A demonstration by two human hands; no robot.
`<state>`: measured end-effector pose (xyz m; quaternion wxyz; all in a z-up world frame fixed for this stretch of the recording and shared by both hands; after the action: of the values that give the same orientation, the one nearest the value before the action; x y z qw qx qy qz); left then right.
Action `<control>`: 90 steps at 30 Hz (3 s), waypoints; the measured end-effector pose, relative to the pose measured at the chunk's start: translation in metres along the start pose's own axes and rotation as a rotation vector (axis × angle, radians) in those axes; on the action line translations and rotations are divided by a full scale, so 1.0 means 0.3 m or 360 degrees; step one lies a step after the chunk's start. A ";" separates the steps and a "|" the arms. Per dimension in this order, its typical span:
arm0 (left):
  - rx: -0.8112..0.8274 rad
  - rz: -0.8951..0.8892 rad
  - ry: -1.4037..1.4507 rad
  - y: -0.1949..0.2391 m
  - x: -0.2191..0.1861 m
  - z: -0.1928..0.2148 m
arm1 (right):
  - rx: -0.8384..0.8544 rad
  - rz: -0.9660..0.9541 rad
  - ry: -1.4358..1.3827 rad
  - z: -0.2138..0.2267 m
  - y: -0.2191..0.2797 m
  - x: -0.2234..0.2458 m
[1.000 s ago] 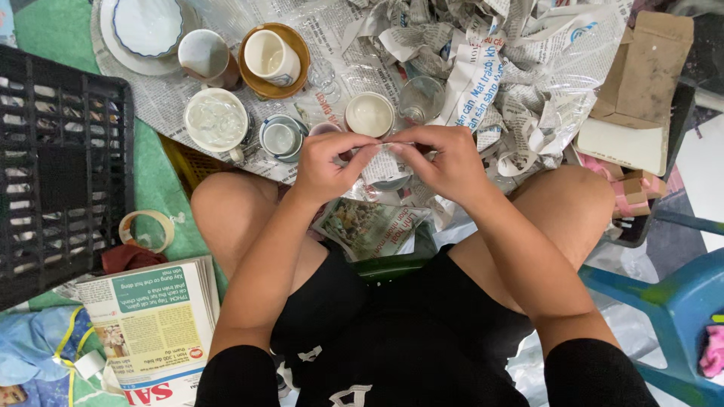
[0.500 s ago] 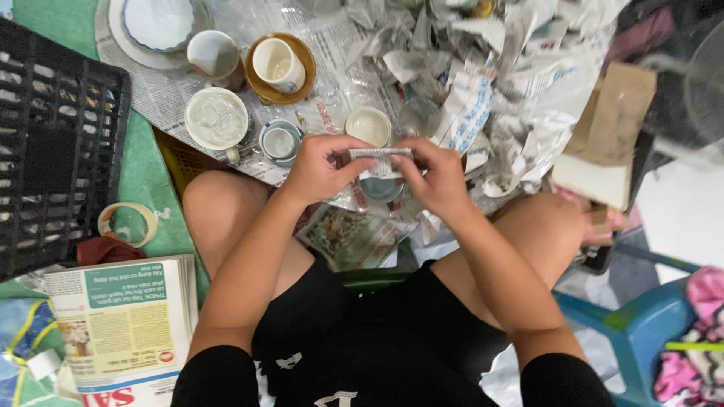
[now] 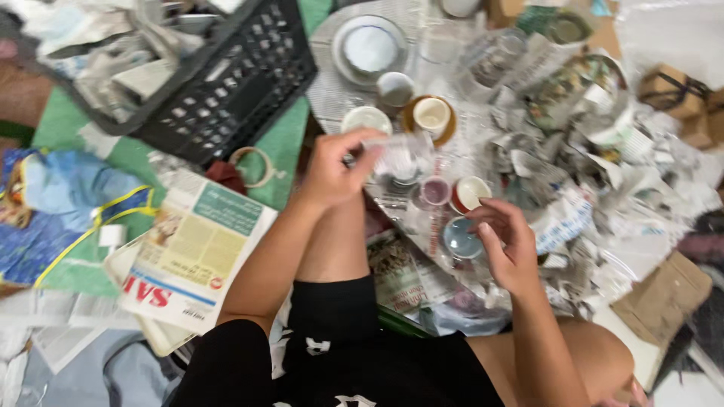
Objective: The person wraps small ceramic cups and bowls individually in newspaper sheets. They fold the paper around each item, place the wrapped pieces into a black plastic crate, and repeat the process with additional items from the table.
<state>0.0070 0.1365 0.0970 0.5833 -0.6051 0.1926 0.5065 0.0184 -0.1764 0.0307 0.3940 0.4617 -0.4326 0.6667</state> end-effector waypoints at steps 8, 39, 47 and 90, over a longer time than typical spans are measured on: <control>-0.0955 -0.0545 -0.1087 0.002 -0.118 0.704 | 0.0413 0.0028 -0.0114 -0.289 0.006 0.146; 0.0216 -0.0557 -0.0622 -0.049 -0.336 0.042 | 0.0576 0.0180 -0.0123 -0.404 0.085 0.242; 0.0593 -0.0184 0.0054 -0.009 -0.218 -0.485 | 0.0119 0.0363 0.0304 -0.041 -0.012 0.206; 0.0864 -0.0332 0.0207 0.172 -0.007 -0.770 | -0.1152 0.0357 0.1411 0.602 -0.175 -0.043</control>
<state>0.0534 -0.0848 0.0278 0.7592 -0.4746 0.2948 0.3339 0.1199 -0.3314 0.0654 0.5973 -0.0741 -0.4729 0.6436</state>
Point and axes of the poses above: each hand's wrist, its own y-axis away from the middle knuckle, its own z-axis out of the back of the hand, x = y × z, the point moved 8 cm from there along -y, towards the middle knuckle, and after that the axes turned 9 degrees about -x, right-handed, at the moved point
